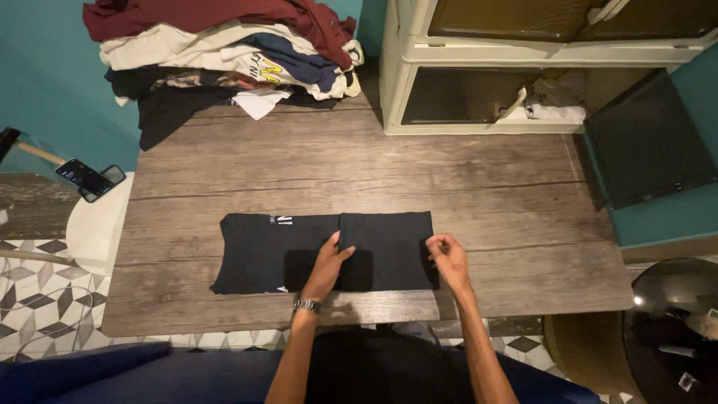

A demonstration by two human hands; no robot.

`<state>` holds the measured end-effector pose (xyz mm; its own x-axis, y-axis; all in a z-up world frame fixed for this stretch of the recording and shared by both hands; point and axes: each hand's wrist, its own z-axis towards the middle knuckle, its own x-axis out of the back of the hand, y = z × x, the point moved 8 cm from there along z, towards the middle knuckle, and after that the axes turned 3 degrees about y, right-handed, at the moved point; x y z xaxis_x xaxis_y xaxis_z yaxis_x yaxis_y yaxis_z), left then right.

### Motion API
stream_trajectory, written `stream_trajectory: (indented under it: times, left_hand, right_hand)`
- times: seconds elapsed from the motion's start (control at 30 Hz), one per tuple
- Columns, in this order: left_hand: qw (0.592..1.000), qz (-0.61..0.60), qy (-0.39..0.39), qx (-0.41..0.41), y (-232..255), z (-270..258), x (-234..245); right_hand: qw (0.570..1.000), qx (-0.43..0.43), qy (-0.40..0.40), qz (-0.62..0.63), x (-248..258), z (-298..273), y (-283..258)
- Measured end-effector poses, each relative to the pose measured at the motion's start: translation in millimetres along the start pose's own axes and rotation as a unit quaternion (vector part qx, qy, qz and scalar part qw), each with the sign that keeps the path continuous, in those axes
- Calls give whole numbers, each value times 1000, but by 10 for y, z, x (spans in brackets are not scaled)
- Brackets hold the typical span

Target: The person takes a shirt from a stack, spreads it flat on a table, and folds the sleeves and body of the shirt.

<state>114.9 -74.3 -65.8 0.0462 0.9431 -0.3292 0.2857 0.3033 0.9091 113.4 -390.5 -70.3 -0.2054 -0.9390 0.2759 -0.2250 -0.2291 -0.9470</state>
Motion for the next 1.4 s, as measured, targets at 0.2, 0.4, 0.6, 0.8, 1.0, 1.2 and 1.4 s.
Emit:
stream_trajectory:
  times: [0.2, 0.4, 0.6, 0.8, 1.0, 1.2, 1.4]
  left_hand:
    - [999, 22, 31, 15, -64, -9, 57]
    - [926, 321, 116, -161, 440, -232, -85]
    - [754, 591, 101, -267, 639, -464, -738]
    - [689, 630, 109, -342, 519, -338, -979]
    - [681, 645, 77, -338, 459, -216, -1088]
    - [653, 687, 122, -294, 467, -226, -881]
    - [641, 699, 133, -287, 423, -196, -847]
  right_hand:
    - [941, 215, 84, -248, -112, -340, -731]
    - [874, 260, -14, -409, -815, -516, -1034]
    - [822, 236, -55, -515, -1129, -535, -1004]
    - [795, 290, 12, -533, -1166, -462, -816]
    - [824, 296, -8, -484, -1026, -417, -698]
    - [835, 259, 13, -485, -876, -389, -705]
    - [880, 261, 24, -396, -745, -319, -689]
